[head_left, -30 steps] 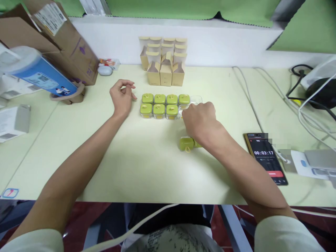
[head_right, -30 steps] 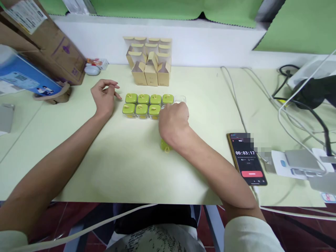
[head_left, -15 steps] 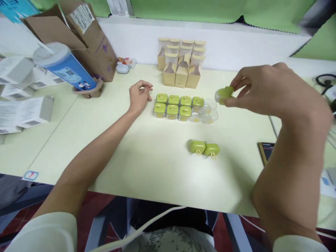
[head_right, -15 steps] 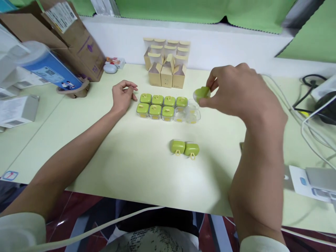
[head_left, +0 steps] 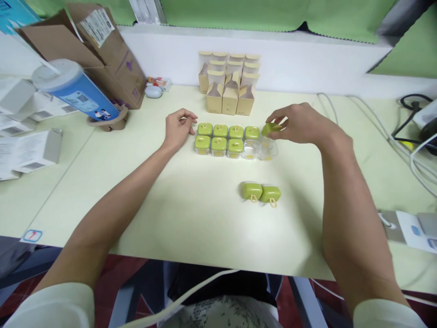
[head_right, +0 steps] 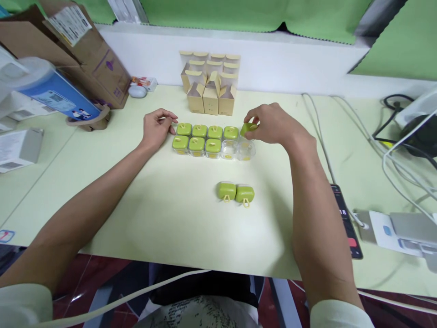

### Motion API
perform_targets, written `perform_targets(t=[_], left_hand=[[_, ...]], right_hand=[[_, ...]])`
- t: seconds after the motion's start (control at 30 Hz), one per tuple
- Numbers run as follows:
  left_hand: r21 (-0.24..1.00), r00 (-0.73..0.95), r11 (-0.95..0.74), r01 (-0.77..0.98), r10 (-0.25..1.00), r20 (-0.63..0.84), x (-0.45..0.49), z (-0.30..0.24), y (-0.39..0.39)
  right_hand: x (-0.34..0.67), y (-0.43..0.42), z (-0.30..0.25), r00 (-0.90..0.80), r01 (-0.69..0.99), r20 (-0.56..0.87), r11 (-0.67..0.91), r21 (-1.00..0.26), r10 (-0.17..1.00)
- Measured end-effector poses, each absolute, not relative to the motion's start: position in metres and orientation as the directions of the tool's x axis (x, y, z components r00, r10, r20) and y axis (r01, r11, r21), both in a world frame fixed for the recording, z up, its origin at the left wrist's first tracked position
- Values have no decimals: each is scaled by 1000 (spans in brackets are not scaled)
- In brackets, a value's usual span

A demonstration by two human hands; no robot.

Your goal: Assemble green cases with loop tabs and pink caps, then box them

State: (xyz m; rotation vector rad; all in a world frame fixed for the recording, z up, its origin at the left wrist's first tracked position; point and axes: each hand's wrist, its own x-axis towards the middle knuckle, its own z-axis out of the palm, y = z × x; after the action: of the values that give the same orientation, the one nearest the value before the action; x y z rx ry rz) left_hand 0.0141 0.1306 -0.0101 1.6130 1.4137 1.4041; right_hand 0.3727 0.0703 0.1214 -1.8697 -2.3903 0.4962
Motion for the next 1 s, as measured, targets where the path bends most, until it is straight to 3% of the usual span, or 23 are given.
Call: perform_targets(t=[0.73,1.0], left_hand=[[879,-66,-307,364,933,353,10,-20,138],[881,-59,-306,361,935,349,10,-20,139]], right_hand=[[365,68,120,-179,950,-139,135,-280,974],[368,73,113,-161,926,-172,88,-367,972]])
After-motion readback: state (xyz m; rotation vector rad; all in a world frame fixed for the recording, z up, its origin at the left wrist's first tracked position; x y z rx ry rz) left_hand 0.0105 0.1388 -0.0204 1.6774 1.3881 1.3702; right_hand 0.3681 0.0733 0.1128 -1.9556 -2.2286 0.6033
